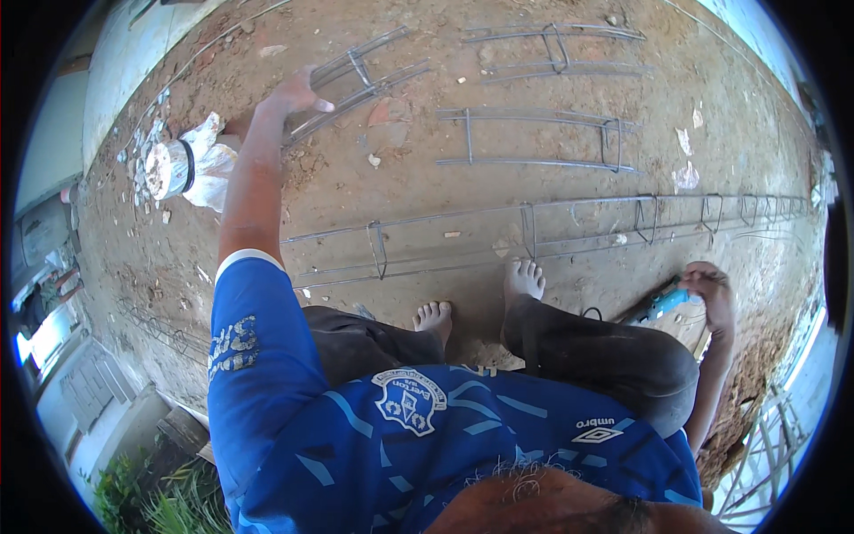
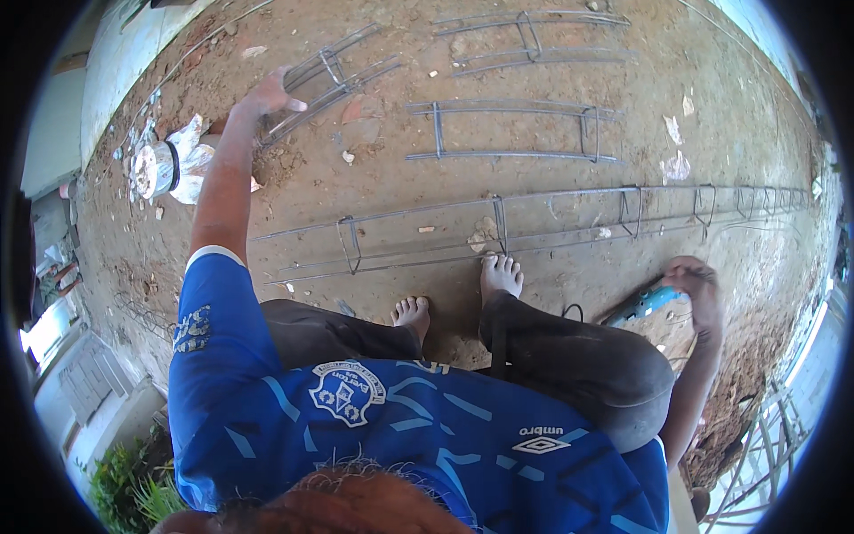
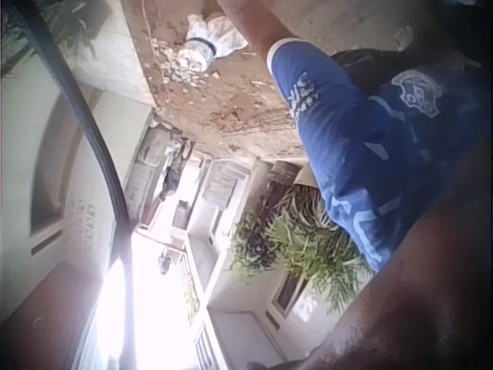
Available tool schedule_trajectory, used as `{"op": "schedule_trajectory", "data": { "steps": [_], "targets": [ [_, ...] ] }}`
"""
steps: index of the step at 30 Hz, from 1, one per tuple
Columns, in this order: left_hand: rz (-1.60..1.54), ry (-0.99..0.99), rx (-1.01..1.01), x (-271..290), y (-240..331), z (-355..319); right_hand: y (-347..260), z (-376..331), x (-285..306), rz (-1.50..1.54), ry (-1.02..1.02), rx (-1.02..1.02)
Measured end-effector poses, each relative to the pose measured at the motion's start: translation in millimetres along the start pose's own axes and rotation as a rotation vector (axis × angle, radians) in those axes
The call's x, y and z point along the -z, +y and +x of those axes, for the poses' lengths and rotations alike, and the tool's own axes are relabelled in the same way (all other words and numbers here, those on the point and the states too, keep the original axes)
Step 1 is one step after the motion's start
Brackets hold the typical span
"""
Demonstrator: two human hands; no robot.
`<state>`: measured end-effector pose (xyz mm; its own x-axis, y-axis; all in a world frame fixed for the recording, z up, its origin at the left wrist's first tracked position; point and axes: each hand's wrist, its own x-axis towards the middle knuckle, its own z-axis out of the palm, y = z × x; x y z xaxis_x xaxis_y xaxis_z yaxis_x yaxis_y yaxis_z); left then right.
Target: The person uses a tape measure to check the length of a rebar structure on the ground and manipulates the metal rods by hand to align and position them.
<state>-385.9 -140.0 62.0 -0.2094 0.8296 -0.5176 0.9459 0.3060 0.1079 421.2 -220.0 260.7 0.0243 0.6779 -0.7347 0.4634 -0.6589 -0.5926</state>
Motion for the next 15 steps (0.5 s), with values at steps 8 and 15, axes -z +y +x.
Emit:
{"op": "schedule_trajectory", "data": {
  "steps": [8,15],
  "targets": [
    [0.089,0.085,-0.142,-40.4,-50.9,85.7,41.5,-81.9,-70.8,-0.219,-0.414,-0.177],
    [0.261,0.197,-0.192,-39.8,-100.8,98.2,86.5,-98.3,-40.3,-0.278,-0.026,-0.094]
  ]
}}
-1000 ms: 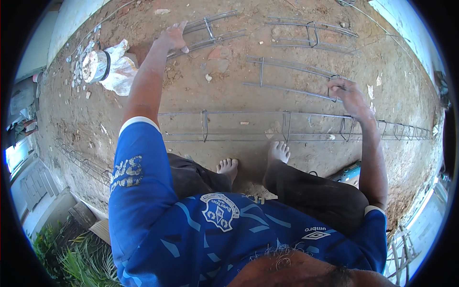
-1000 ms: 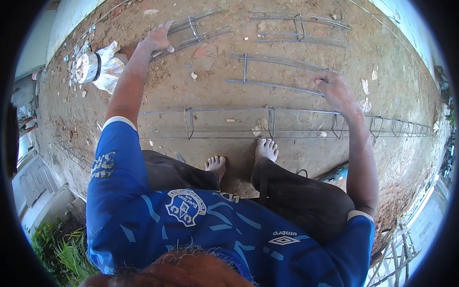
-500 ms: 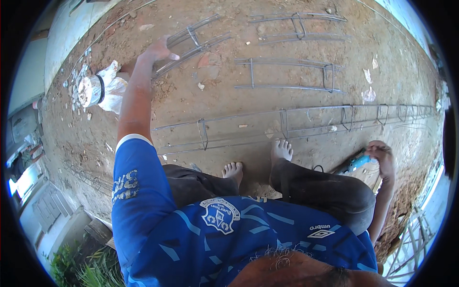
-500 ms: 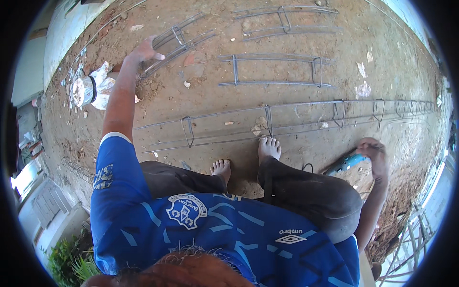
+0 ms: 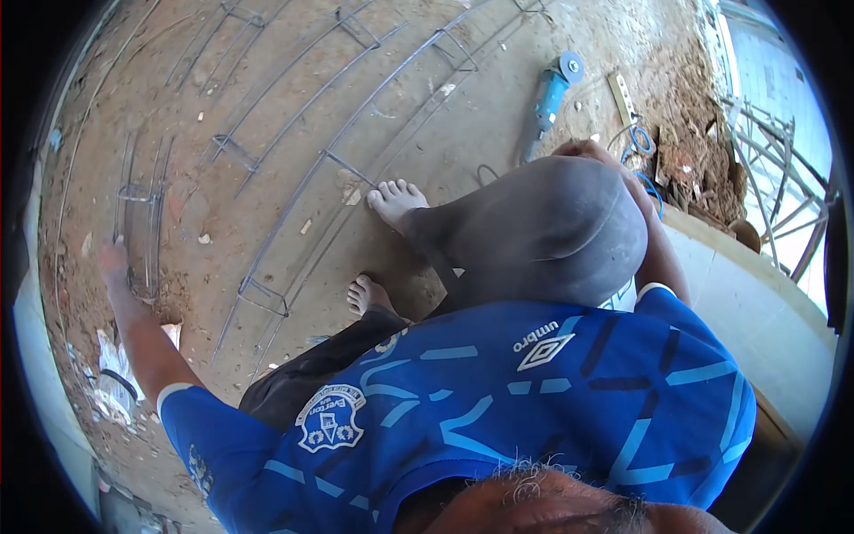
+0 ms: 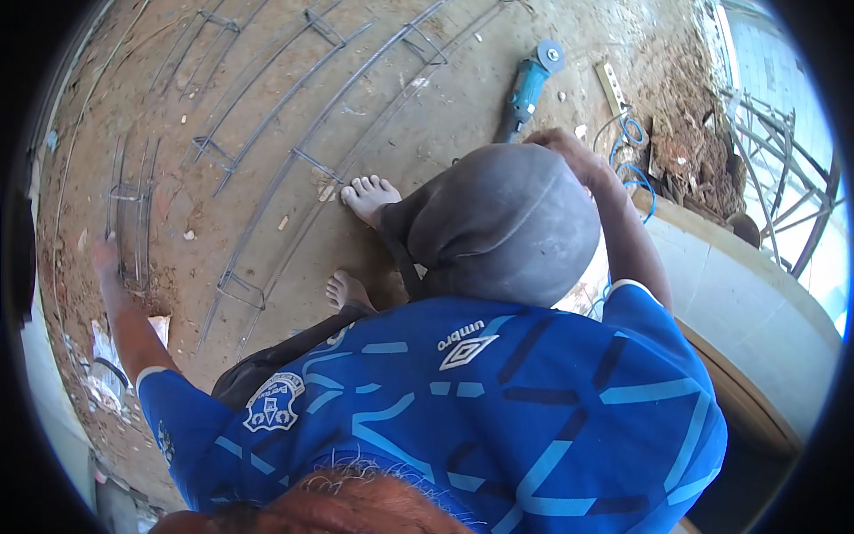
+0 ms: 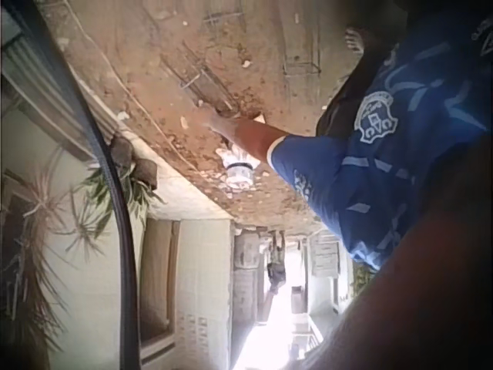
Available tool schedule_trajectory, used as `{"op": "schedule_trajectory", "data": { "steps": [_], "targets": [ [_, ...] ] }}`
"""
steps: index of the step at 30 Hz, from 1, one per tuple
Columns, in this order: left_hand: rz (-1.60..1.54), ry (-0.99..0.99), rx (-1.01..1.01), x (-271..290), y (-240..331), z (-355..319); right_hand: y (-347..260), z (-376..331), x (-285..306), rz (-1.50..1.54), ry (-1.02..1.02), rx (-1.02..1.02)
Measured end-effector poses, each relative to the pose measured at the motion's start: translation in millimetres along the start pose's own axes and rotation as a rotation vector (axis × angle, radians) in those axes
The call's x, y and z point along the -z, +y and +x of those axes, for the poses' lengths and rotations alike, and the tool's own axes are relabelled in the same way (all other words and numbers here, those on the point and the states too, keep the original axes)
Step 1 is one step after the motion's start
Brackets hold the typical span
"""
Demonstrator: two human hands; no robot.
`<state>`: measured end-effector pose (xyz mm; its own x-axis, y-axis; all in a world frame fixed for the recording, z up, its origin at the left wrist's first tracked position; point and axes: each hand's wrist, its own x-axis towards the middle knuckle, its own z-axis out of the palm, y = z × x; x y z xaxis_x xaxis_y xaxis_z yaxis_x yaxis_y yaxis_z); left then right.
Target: The person uses a tape measure to check the length of a rebar structure on the ground and manipulates the metal rods by hand to align and position them.
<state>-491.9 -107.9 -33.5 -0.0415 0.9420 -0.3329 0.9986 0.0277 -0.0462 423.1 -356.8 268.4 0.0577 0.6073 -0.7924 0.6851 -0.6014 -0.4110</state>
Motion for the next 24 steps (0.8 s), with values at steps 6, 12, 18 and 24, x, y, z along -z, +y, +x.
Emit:
{"op": "schedule_trajectory", "data": {
  "steps": [6,12,18,24],
  "targets": [
    [-0.346,-0.148,-0.058,33.5,50.7,-25.7,74.1,15.7,-8.1,0.121,0.039,-0.286],
    [-0.467,0.03,-0.13,46.9,34.3,-60.2,64.6,77.4,-40.5,0.266,0.026,-0.213],
    [-0.518,-0.087,0.084,83.5,75.8,-65.7,21.5,76.5,22.3,0.504,0.085,-0.28],
    [-0.346,-0.08,0.007,147.2,82.1,-93.7,54.3,67.6,169.0,0.056,0.408,-0.365]
  ]
}}
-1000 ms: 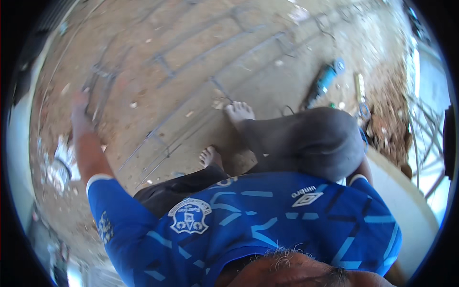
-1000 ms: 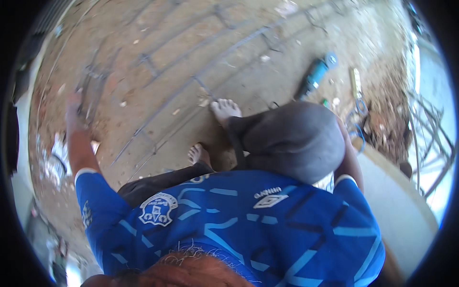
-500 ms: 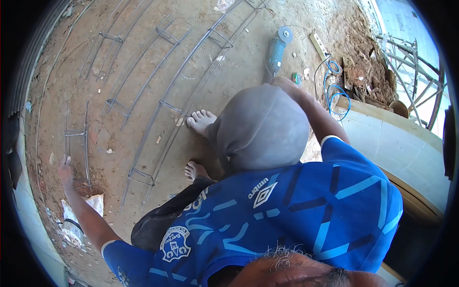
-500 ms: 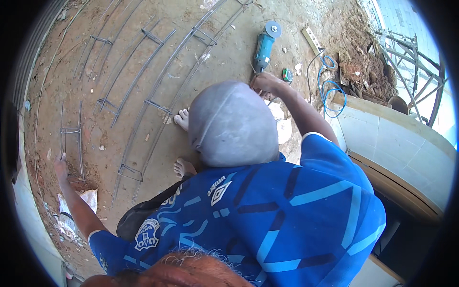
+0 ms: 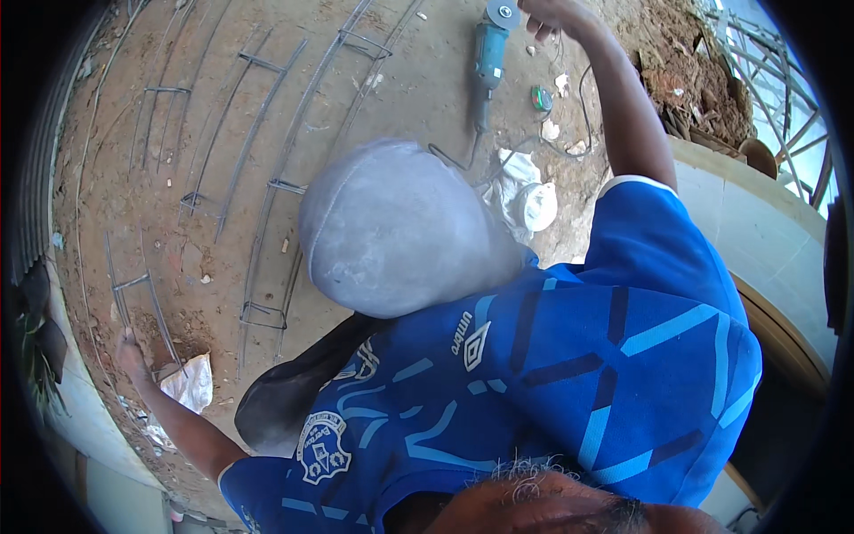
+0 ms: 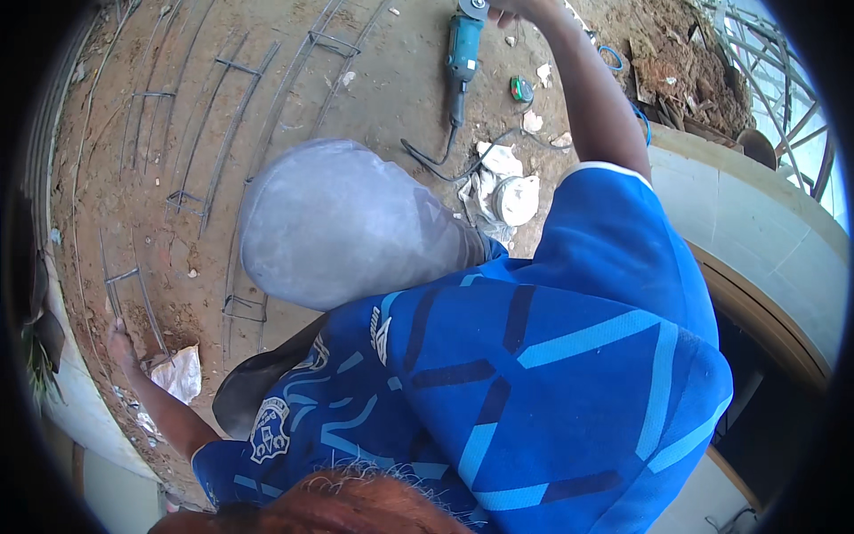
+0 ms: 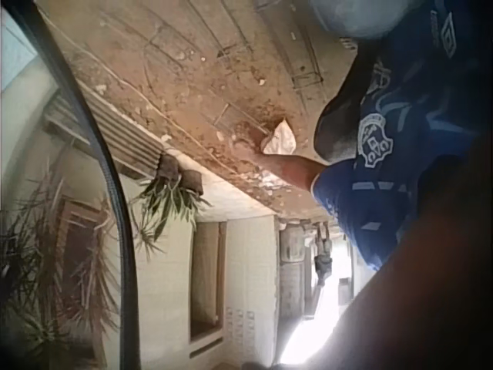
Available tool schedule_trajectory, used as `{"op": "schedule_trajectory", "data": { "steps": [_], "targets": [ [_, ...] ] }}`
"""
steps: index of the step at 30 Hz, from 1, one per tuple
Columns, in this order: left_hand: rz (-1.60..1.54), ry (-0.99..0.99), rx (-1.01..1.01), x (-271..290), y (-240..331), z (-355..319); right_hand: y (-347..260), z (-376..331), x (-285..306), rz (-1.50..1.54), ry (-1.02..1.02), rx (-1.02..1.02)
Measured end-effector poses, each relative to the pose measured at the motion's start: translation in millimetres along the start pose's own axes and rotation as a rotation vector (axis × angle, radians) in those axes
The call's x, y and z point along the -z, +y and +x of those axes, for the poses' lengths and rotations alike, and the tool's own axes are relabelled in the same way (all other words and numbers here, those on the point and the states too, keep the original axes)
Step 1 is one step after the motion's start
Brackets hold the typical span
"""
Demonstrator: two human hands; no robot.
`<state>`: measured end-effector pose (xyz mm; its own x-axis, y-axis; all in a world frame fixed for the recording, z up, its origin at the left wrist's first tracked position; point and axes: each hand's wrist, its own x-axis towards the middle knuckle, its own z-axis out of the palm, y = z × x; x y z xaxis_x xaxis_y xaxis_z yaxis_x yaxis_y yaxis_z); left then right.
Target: The person uses a tape measure to check the length of a rebar structure on the ground and manipulates the metal rods by hand to align and position them.
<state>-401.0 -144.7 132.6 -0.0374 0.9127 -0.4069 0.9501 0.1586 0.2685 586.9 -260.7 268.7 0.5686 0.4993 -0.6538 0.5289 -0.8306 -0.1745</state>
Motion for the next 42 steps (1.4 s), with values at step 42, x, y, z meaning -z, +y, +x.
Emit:
{"op": "schedule_trajectory", "data": {
  "steps": [42],
  "targets": [
    [-0.355,0.085,-0.111,1.4,146.9,-37.6,-182.6,-80.9,-193.1,1.368,-1.306,0.682]
  ]
}}
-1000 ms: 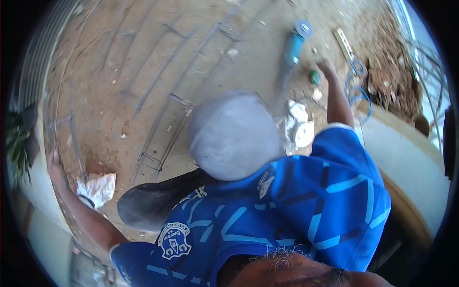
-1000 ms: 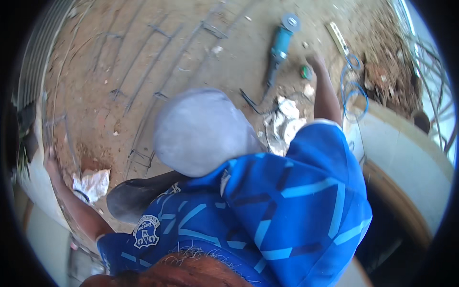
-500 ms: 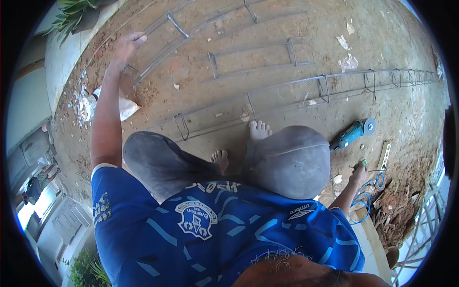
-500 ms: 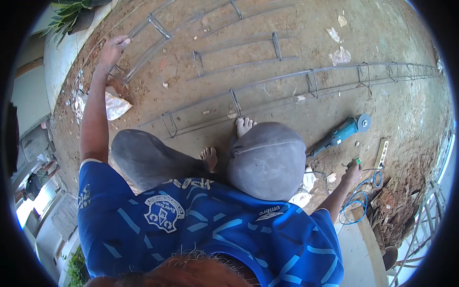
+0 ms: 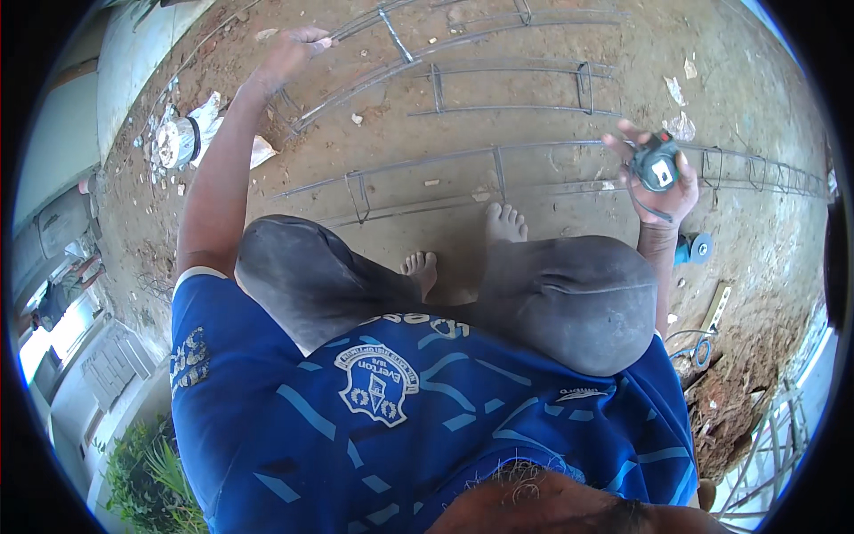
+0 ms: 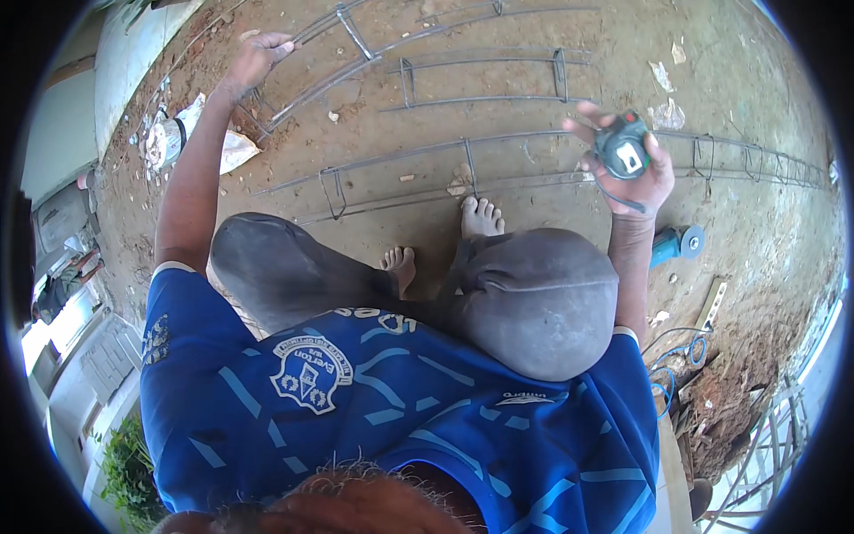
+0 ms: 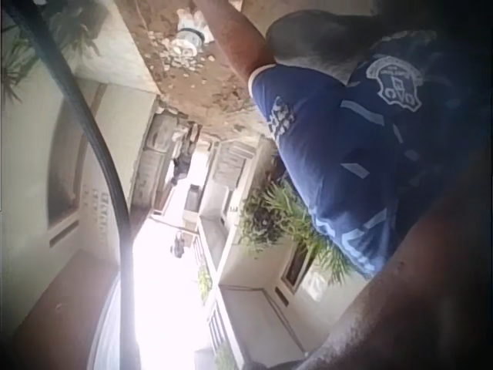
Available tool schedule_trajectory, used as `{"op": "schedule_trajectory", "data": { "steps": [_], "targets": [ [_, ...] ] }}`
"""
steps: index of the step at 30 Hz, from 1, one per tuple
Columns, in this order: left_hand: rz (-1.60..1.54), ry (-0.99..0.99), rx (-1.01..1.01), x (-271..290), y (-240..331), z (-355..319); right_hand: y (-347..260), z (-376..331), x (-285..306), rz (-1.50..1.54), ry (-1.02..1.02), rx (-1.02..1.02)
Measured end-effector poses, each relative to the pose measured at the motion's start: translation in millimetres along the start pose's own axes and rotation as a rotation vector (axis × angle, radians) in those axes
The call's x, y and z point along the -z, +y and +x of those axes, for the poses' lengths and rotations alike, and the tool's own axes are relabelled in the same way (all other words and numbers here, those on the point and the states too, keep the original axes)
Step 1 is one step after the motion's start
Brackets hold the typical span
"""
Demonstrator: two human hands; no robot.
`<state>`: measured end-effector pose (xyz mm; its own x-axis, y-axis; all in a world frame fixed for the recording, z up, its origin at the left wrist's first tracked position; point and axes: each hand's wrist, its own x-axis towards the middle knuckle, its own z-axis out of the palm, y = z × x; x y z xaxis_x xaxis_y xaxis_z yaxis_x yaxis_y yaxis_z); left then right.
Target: The person uses a tape measure to check the length of a rebar structure on the ground and manipulates the metal rods by hand to align and position them.
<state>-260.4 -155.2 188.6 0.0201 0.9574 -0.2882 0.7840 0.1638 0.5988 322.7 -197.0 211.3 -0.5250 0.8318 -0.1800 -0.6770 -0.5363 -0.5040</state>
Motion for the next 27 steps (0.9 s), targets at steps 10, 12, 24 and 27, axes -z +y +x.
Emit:
{"op": "schedule_trajectory", "data": {
  "steps": [10,12,24,27],
  "targets": [
    [-0.089,-0.157,0.326,-21.3,-123.4,-6.6,28.2,93.3,-52.9,-0.554,-0.16,-0.354],
    [-0.16,-0.129,0.343,-35.5,-133.9,-12.8,26.6,102.4,-61.2,-0.648,-0.2,-0.418],
    [-0.141,-0.125,0.214,49.2,-74.7,-157.0,7.0,117.9,-84.8,-1.063,-0.322,-0.542],
    [-0.18,-0.018,0.346,37.9,-80.8,-233.4,12.7,132.0,-91.7,-1.281,-0.34,-0.629]
  ]
}}
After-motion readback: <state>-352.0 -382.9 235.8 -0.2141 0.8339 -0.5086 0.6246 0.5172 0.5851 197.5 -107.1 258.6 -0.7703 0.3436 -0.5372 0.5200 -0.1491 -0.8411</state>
